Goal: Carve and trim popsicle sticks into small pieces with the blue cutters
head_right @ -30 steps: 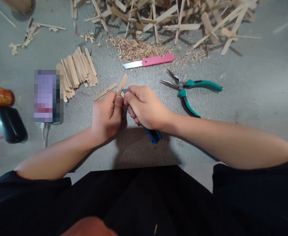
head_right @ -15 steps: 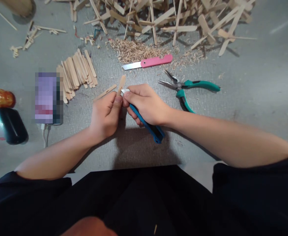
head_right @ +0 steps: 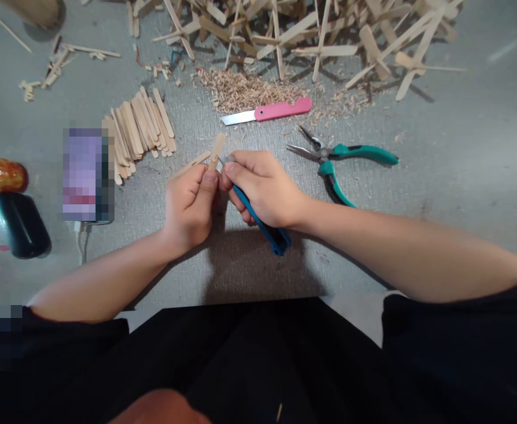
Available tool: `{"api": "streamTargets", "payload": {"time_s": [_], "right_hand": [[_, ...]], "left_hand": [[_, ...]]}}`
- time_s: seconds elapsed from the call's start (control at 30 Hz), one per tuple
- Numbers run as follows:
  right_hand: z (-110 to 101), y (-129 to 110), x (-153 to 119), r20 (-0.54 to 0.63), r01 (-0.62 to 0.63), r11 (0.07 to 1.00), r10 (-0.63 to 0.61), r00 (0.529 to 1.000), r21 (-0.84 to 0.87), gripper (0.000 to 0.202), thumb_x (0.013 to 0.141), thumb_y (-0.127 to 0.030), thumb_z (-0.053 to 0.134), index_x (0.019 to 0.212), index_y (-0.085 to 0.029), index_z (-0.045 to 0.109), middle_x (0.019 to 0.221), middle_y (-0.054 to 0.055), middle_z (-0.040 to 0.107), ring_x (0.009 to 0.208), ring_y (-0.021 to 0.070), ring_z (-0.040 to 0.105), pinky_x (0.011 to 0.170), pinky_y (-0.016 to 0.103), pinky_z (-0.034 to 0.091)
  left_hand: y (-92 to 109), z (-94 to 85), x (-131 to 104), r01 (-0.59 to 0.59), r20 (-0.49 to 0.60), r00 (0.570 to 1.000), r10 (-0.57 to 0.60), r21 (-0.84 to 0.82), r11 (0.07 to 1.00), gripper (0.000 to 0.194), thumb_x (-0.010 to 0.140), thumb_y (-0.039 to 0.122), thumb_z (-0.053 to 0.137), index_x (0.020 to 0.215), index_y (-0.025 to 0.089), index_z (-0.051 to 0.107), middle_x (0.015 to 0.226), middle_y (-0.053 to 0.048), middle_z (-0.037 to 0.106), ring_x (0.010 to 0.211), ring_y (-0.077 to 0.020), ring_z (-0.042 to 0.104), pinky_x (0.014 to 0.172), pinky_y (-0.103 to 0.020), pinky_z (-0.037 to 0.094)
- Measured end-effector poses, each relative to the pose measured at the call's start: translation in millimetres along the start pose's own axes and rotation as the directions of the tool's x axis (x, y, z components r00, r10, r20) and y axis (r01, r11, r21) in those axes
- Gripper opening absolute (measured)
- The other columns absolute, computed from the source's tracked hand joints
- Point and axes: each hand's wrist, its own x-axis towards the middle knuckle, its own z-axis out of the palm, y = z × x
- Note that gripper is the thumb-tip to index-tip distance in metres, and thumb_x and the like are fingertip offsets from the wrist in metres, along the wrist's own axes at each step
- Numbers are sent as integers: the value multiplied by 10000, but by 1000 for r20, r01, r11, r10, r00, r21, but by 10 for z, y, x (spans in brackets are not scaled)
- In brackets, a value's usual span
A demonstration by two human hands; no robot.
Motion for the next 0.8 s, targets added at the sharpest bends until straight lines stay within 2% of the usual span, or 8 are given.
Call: {"api": "streamTargets", "payload": {"time_s": [0.17,0.33,0.5,0.57,0.7,0.8], "right_hand": [[66,20,-30,-94,-24,998,19,995,-52,458,1244,-496,659,857,-259,599,573,-66,582,421,117,533,415,256,422],[71,25,-63,-121,-55,992,41,992,-111,455,1239,-516,692,876,-268,577,591,-56,591,445,120,555,452,291,412],[105,-46,-69,-190,-137,969,98,977,-204,444,1272,-315,580,832,-263,558,543,-53,577,406,118,545,430,298,404],[95,-57,-53,-174,-143,967,107,979,-213,460,1272,-325,589,818,-261,564,529,-53,582,396,118,550,426,288,408],[23,-35,-7,-72,-87,986,78,994,-140,481,1252,-454,663,817,-259,598,515,-52,598,388,122,556,403,266,410],[-13,-39,13,-26,-101,988,99,995,-113,473,1252,-437,656,820,-253,608,515,-51,603,379,122,557,390,254,396]], "left_hand": [[-14,6,-18,-1,0,1000,1,111,994,563,1257,675,424,875,297,591,748,-32,698,677,-221,639,667,-426,462],[-72,22,-53,-61,-8,998,64,234,970,538,1263,627,407,890,285,590,696,-19,630,595,-201,518,629,-414,324],[-130,23,-72,-31,5,1000,31,246,969,590,1255,701,398,900,288,624,727,-44,659,627,-216,568,643,-404,361],[-139,14,-70,-27,9,1000,26,235,972,595,1253,707,402,906,288,643,728,-46,668,632,-216,576,637,-399,378],[-144,-6,-54,-39,22,999,35,203,978,586,1251,701,428,899,288,648,704,-32,644,629,-209,566,632,-392,396],[-139,-16,-40,-50,22,999,47,198,979,591,1251,704,433,896,283,646,703,-24,641,637,-200,570,641,-388,397]]}}
